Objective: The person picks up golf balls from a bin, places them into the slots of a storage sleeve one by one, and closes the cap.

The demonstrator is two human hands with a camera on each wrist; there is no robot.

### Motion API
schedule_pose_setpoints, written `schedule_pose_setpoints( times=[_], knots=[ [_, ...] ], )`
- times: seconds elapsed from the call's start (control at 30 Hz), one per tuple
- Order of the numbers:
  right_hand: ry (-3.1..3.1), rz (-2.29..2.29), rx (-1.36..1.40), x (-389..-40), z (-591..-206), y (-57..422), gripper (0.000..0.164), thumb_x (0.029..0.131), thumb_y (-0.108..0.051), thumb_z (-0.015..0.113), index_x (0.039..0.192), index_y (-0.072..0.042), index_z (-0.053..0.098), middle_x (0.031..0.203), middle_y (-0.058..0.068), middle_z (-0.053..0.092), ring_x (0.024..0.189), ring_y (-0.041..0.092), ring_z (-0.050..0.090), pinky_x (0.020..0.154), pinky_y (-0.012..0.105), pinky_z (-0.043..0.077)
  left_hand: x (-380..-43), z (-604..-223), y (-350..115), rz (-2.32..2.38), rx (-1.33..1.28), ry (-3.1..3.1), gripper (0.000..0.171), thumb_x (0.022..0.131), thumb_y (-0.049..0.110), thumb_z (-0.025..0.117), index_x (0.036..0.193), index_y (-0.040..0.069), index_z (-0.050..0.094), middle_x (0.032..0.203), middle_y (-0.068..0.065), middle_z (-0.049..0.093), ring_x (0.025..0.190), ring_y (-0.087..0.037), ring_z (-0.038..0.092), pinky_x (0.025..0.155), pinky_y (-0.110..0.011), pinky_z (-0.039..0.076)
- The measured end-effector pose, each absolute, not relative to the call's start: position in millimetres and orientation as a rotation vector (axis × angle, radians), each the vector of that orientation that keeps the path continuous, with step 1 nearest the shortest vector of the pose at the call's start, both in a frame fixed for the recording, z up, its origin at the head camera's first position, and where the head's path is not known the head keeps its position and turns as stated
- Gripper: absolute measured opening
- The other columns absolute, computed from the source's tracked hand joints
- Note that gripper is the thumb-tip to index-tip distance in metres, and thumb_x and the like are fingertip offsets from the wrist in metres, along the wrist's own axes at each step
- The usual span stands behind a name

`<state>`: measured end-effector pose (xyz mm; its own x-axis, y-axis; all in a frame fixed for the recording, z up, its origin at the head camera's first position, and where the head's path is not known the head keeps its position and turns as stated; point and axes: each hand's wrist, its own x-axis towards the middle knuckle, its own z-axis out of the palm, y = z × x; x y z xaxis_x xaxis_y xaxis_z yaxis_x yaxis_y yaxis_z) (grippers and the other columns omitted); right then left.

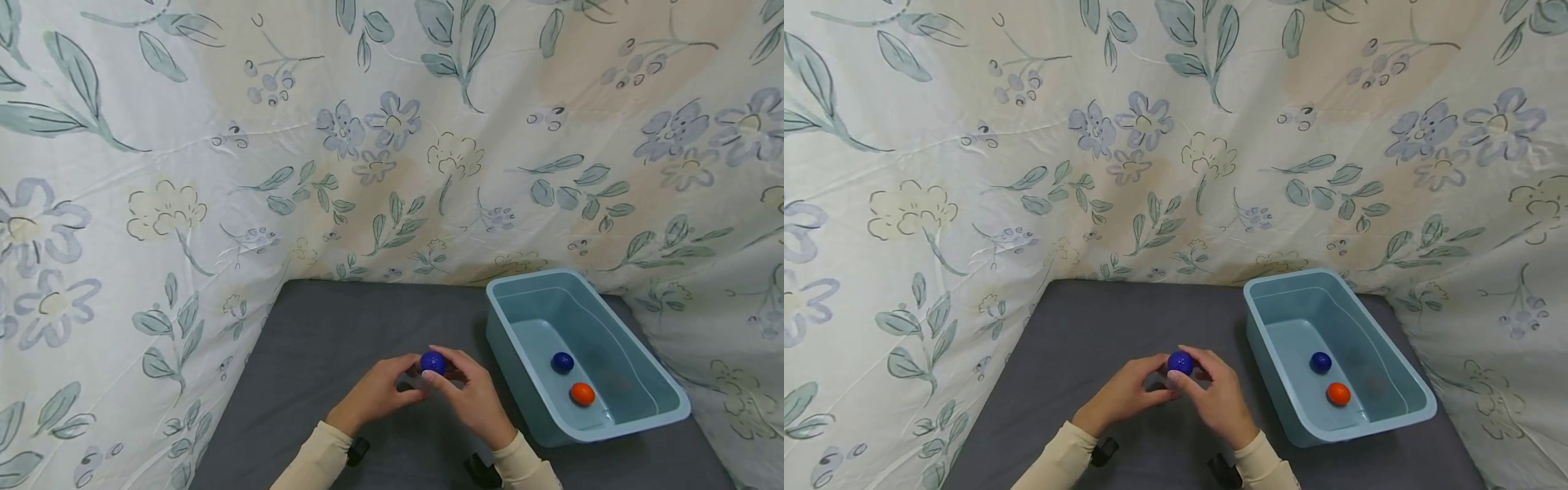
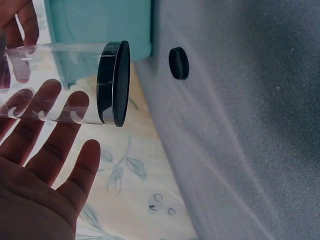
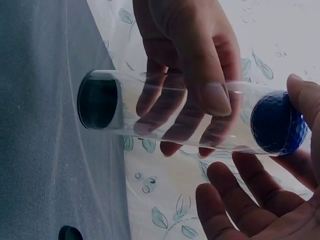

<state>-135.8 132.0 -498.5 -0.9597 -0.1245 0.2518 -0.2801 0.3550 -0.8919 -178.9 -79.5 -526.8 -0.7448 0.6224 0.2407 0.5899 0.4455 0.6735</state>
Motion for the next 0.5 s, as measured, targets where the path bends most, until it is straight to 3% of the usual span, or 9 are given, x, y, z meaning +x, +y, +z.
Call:
schedule_pose_setpoints(
  times=[0.27, 0.5],
  knots=[
    [-2.478, 1.649, 0.426, -138, -497, 135, 0.039, 0.096, -0.029, 0.076, 0.134, -0.022, 0.068, 0.118, 0.001, 0.071, 0.108, 0.019, 0.070, 0.088, 0.032, 0.061, -178, -527, -79, 1.200, 1.111, 2.638, 0.036, 0.096, 0.048, 0.071, 0.126, 0.029, 0.062, 0.116, 0.006, 0.072, 0.101, -0.004, 0.068, 0.090, -0.033, 0.060],
    [-2.534, 1.538, 0.394, -144, -490, 145, 0.040, 0.097, -0.035, 0.074, 0.135, -0.022, 0.067, 0.117, -0.004, 0.071, 0.108, 0.020, 0.069, 0.089, 0.034, 0.060, -176, -530, -80, 1.151, 1.065, 2.664, 0.040, 0.096, 0.050, 0.070, 0.127, 0.025, 0.063, 0.113, 0.009, 0.071, 0.103, -0.013, 0.071, 0.089, -0.035, 0.060]
  ],
)
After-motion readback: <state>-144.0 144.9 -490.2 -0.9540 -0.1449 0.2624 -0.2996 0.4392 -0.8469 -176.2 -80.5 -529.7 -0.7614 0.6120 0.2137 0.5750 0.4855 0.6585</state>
